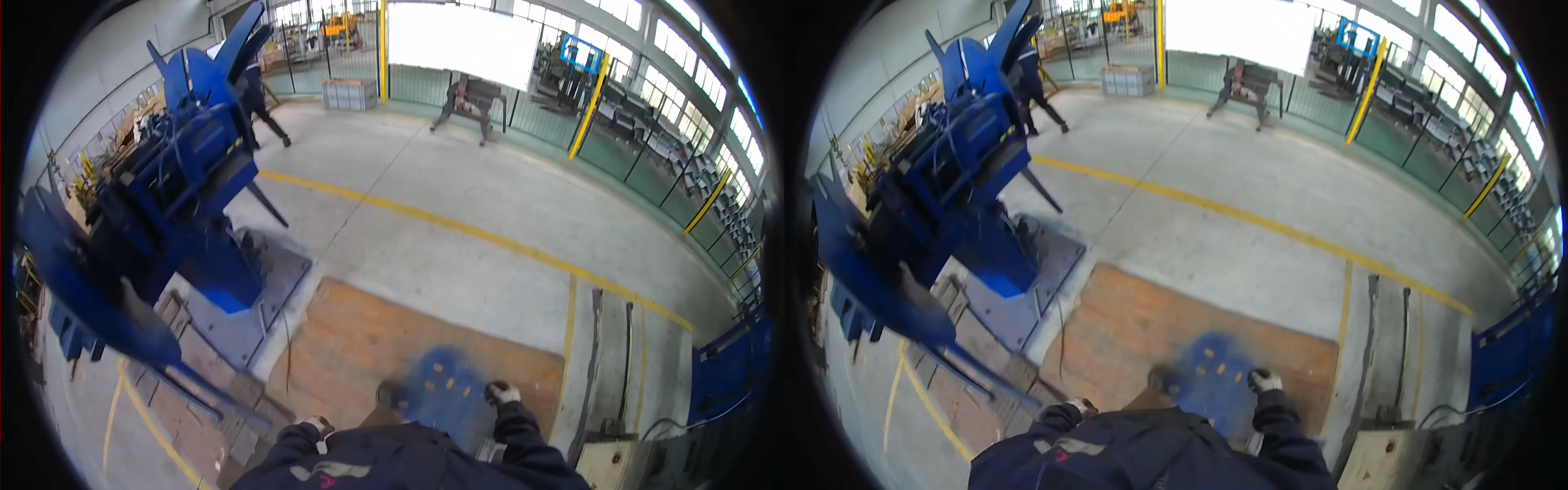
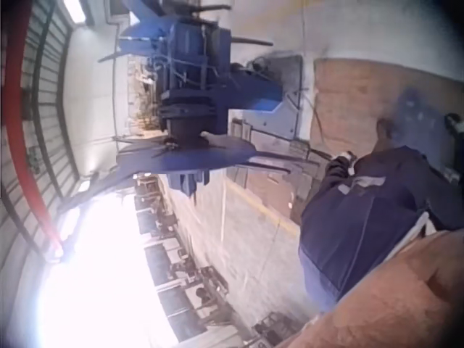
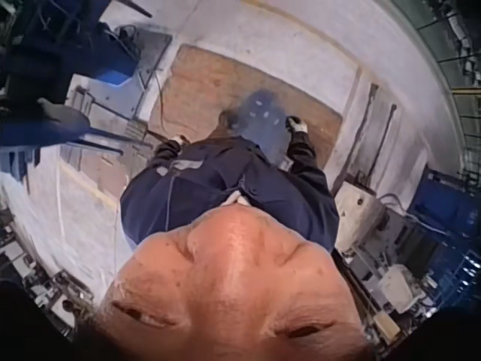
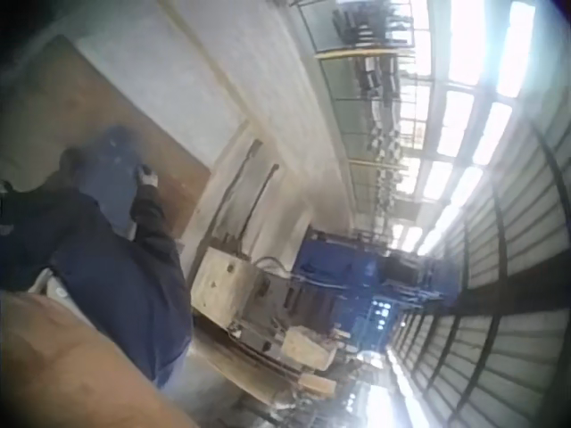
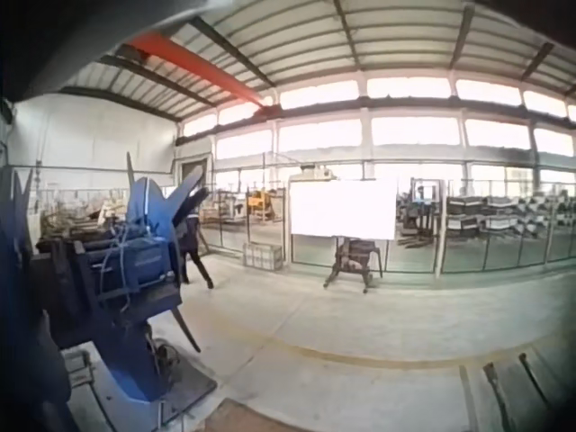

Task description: Using a hammer to adjust a metal cabinet door, then organizing and inspecting tools and materials inside a storage cabinet on a factory floor.

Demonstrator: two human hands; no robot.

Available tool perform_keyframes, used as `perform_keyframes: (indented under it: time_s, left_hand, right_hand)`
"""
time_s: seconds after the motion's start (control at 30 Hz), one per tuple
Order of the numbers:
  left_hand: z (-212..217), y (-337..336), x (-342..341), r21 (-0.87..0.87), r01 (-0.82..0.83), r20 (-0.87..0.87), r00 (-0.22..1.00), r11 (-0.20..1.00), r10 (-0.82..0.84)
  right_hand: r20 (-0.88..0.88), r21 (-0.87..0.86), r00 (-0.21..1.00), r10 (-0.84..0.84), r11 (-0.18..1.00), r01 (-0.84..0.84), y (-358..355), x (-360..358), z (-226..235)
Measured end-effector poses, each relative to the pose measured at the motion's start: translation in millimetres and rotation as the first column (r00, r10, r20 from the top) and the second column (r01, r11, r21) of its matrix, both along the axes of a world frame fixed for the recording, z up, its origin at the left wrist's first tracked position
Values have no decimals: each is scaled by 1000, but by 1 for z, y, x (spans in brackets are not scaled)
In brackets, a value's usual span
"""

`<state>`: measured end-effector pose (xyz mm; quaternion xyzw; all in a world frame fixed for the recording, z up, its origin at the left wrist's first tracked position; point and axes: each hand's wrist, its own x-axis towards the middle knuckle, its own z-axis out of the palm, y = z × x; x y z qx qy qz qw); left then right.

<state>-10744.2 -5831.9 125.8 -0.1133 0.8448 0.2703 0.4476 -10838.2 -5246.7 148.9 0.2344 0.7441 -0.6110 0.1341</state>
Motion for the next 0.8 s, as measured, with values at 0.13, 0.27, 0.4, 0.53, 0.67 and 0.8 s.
perform_keyframes:
  time_s: [0.13, 0.27, 0.4, 0.53, 0.67, 0.8]
  left_hand:
    - [52, -15, -173, 32, 60, -180, 982, 998, -54]
    - [81, -31, -316, 7, 50, -341, 939, 999, -45]
    - [83, -25, -463, 17, -11, -361, 932, 1000, 16]
    - [47, -65, -546, -23, -170, -243, 957, 985, 160]
    - [40, -68, -597, -83, -328, -12, 945, 941, 328]
    - [90, -40, -696, -15, -498, 8, 867, 867, 498]
  right_hand:
    - [192, -66, 977, -94, 992, 109, -7, -94, 0]
    - [356, 63, 934, 13, 997, -39, -26, -158, -4]
    - [-37, 189, 945, 325, 931, -313, 11, -223, -81]
    - [476, 417, 873, 107, 846, -331, -42, -408, -5]
    - [444, 227, 873, 201, 917, -327, -32, -611, -38]
    - [263, 142, 933, 244, 947, -287, -17, -834, -80]
